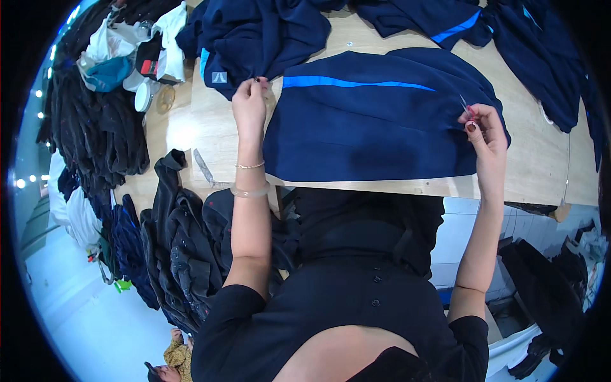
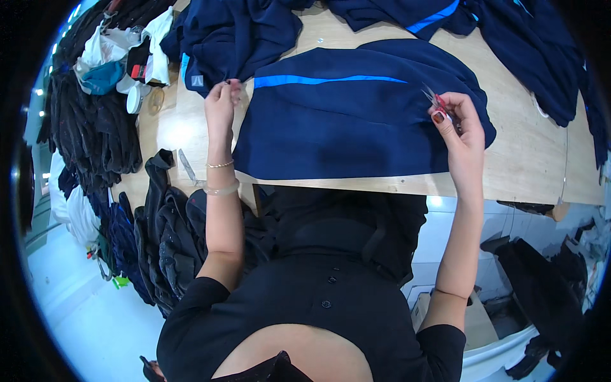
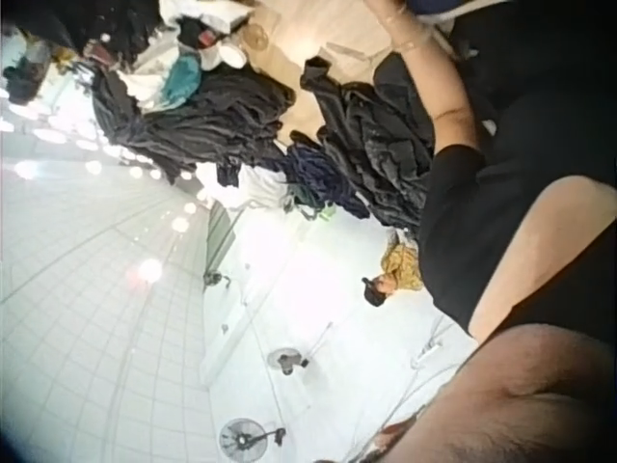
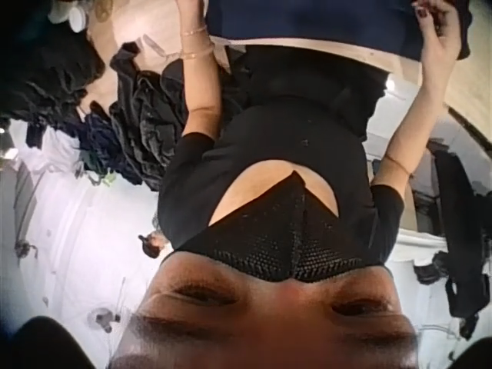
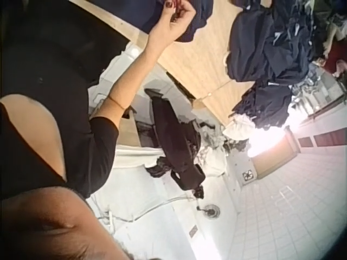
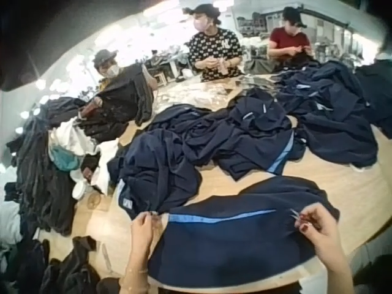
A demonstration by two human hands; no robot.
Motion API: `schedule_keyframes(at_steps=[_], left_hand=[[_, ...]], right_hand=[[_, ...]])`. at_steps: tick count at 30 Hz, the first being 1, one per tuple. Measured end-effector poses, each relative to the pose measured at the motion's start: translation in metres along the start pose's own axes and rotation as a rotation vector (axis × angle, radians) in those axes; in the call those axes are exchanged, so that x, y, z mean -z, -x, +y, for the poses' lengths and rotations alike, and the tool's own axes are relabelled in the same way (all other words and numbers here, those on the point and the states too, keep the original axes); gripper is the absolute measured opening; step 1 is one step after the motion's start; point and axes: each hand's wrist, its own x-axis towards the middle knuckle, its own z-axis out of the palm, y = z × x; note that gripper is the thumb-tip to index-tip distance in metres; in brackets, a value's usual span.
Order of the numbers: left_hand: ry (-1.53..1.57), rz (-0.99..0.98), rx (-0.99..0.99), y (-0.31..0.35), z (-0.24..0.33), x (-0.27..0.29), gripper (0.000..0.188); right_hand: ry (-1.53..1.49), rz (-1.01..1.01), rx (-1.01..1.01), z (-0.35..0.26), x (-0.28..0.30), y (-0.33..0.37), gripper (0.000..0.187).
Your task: Trimming loose threads from dark blue athletic garments using small scissors.
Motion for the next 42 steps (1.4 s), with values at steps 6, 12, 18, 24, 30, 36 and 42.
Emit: schedule_keyframes(at_steps=[6,12,18,24,30,36,42], left_hand=[[-0.032,-0.363,0.21,0.013,0.013,-0.004,0.018],[0.177,-0.239,0.214,0.013,0.017,0.009,0.014],[-0.063,-0.042,-0.081,0.017,0.002,-0.003,0.014],[-0.289,-0.047,-0.404,0.049,0.043,-0.018,0.007],[-0.463,-0.557,-0.754,0.084,0.039,-0.051,0.043],[-0.674,-0.475,-0.7,0.077,0.014,-0.057,0.069],[-0.668,-0.499,-0.683,0.073,0.01,-0.059,0.071]], right_hand=[[-0.088,0.131,-0.047,0.048,0.0,-0.011,0.014],[-0.137,0.141,-0.075,0.051,0.008,-0.012,0.017],[-0.077,0.176,-0.034,0.045,0.004,-0.016,0.018],[0.094,0.289,0.081,0.036,0.001,-0.01,0.021],[-0.309,0.09,0.068,-0.014,-0.05,-0.004,0.015],[0.133,-0.202,0.274,0.007,-0.122,-0.014,0.02],[0.525,-0.234,0.623,0.024,-0.141,-0.022,0.022]])
